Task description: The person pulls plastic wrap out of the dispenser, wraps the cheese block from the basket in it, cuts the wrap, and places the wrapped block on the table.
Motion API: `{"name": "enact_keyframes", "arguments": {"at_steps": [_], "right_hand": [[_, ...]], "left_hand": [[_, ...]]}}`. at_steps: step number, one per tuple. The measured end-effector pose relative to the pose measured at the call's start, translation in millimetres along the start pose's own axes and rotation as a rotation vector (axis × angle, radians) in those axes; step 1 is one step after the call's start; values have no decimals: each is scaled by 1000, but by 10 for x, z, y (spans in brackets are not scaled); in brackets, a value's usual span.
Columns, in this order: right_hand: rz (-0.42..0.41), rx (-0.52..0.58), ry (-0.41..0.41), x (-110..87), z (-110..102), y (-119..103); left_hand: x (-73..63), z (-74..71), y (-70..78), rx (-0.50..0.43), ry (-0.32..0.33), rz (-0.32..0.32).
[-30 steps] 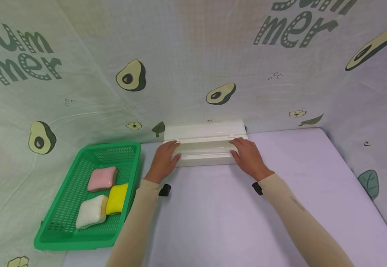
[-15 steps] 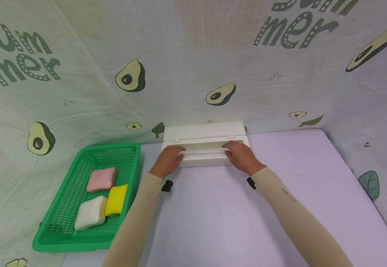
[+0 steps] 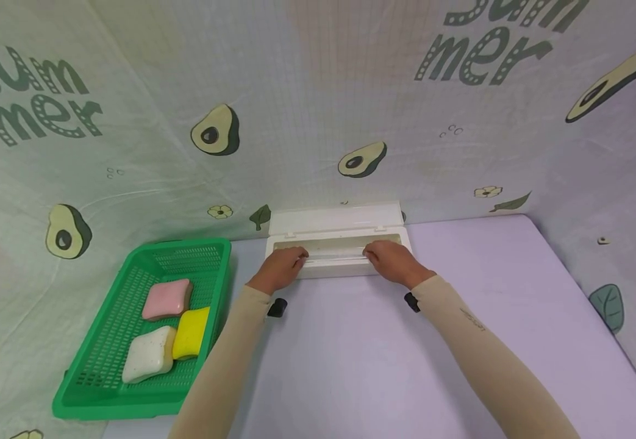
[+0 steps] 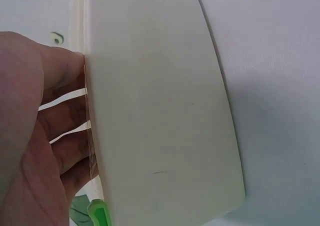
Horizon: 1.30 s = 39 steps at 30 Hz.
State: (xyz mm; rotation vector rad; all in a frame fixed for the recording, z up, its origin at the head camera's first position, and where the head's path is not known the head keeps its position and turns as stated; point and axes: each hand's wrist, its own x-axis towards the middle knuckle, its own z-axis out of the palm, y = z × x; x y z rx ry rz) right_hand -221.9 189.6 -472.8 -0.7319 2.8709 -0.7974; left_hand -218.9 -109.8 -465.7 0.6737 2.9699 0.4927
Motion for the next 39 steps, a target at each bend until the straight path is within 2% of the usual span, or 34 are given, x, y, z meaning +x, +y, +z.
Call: {"name": "enact_keyframes", "arguments": {"at_steps": [8,13,17,21,25,30,36,39], "right_hand": [[-9,53,59,-66,-50,7],[-35,-2,116,-104,-39,22],[-62,-56,201,-144,-24,38],[-72,-58,268,-170,-13,44],[-74,-59,297,-180,-5,49],[-73,-59,324,-196,5,67],[-91,-65,369,-204,12,80],[-103,-69,390,-204,13,83]], "left_hand": [[-32,19,-28,-56,11,-20],[-56,28,-73,-73,57,3],[-69,40,-121,-70,115,35],[-87,36,-146,-91,141,43],[-115,23,-145,-116,158,39],[-134,18,-140,-184,180,39],[-119,21,-165,-286,171,33],[-107,26,-181,-298,178,23]]}}
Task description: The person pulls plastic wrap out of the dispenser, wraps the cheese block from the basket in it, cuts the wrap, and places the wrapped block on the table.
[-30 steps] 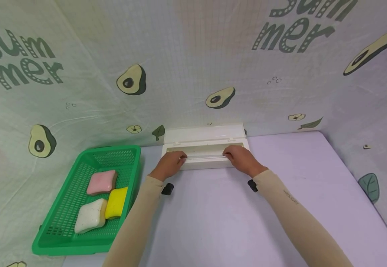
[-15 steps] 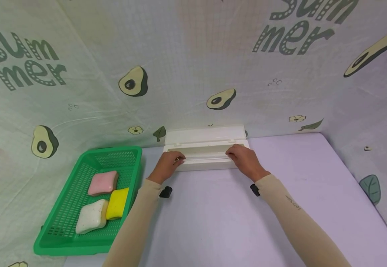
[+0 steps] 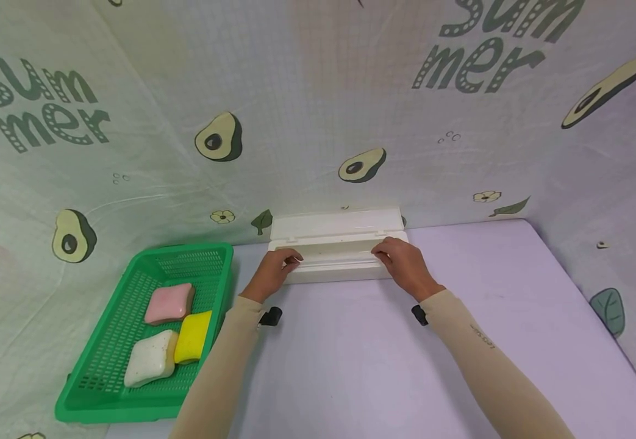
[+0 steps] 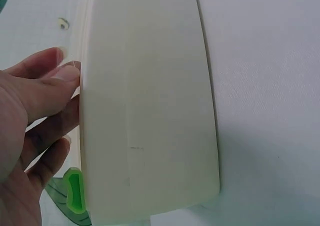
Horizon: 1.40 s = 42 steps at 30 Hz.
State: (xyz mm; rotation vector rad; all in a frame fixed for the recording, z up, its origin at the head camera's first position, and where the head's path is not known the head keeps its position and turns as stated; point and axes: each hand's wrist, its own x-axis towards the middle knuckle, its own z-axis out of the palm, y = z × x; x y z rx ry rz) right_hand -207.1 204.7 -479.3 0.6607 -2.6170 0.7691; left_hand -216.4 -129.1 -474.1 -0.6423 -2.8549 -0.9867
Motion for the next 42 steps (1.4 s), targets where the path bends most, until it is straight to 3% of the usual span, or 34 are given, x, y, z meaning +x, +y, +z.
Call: {"name": "enact_keyframes", "arguments": {"at_steps": [4,9,12,17,31,42], "right_hand": [[2,7,16,-15,1,2],[1,15,48,-41,-21,13],[-13,14,65,-45,-28,17],[-39,11,71,-53,-17,2],[-141,45,72,-86,-56,5],[-80,69,38,-115,-89,-44]], "left_hand": [[-1,11,-15,38,38,35],[4,16,-13,105,108,131],[8,6,-14,126,95,157],[-45,-9,-46,132,80,126],[-147,-57,-78,365,277,83],[-229,-52,-65,474,330,42]]}}
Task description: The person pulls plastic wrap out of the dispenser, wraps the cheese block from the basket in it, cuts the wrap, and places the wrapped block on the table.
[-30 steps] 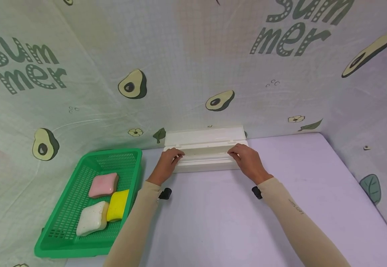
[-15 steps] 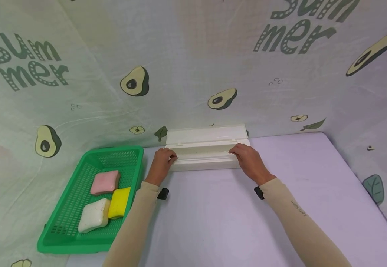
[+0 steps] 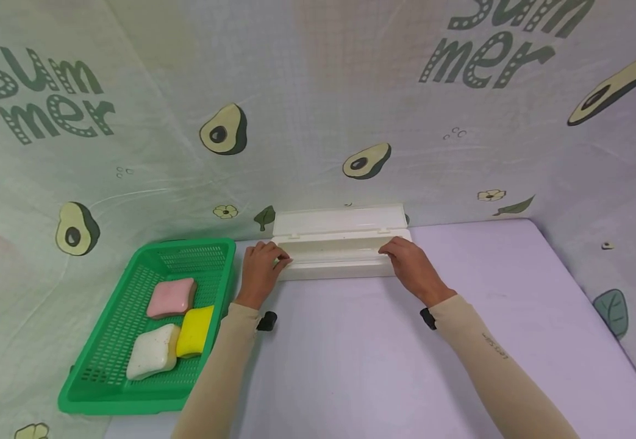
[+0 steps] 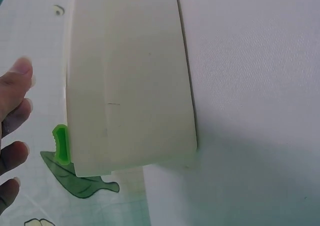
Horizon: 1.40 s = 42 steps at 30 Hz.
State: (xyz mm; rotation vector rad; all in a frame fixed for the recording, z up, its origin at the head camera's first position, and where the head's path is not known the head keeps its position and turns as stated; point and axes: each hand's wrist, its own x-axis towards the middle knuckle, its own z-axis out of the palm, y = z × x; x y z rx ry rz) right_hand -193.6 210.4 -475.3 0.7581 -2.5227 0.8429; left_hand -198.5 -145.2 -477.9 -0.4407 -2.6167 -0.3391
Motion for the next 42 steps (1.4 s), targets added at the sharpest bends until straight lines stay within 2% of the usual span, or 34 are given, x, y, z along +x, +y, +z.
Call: {"name": "enact_keyframes", "arguments": {"at_steps": [11,24,42], "right_hand": [[-39,3,44,-89,12,18],[-135,-113,243,-120,19,-41],[-118,-151,255,-157,-146,-191]], "left_hand": [[-53,-50,33,3,45,-10],[-73,-192,110,0,55,-35],[-128,-374,172,-37,98,-23]]}}
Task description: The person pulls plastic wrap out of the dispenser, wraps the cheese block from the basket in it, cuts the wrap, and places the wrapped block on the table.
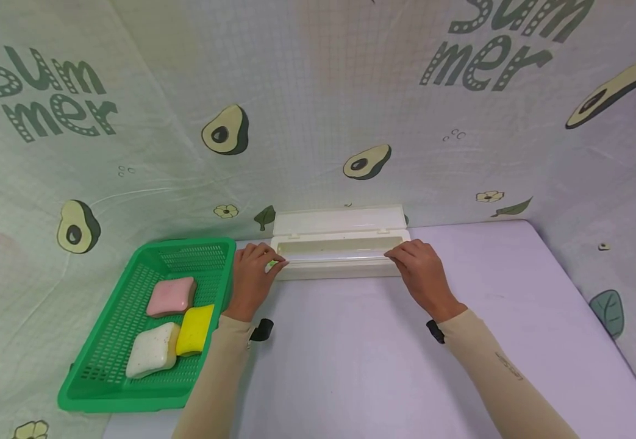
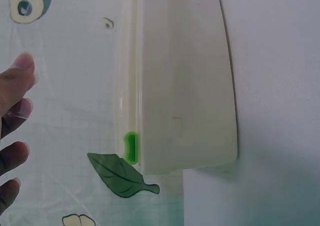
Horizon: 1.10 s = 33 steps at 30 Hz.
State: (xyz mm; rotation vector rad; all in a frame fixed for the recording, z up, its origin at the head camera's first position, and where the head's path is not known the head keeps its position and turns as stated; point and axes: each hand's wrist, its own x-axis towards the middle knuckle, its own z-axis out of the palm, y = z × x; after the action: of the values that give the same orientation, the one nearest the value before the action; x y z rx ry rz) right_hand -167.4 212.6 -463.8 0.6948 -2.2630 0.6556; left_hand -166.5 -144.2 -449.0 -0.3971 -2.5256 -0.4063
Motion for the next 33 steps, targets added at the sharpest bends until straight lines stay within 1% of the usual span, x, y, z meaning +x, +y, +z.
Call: {"name": "enact_keyframes", "arguments": {"at_steps": [6,10,16,23,29,33], "right_hand": [[-3,-2,19,44,-37,-19],[-21,-2,31,82,-60,-29],[-42,7,62,115,-93,-46],[-46,11,96,112,-142,-93],[-32,26,131,146,-206,-117],[-19,36,140,177,-257,-130]], "left_hand": [[14,-74,24,-1,26,7],[21,-110,27,10,43,5],[35,-161,40,0,68,14],[9,-235,73,-18,102,29],[29,-283,104,-27,137,60],[54,-306,123,-30,172,82]]}}
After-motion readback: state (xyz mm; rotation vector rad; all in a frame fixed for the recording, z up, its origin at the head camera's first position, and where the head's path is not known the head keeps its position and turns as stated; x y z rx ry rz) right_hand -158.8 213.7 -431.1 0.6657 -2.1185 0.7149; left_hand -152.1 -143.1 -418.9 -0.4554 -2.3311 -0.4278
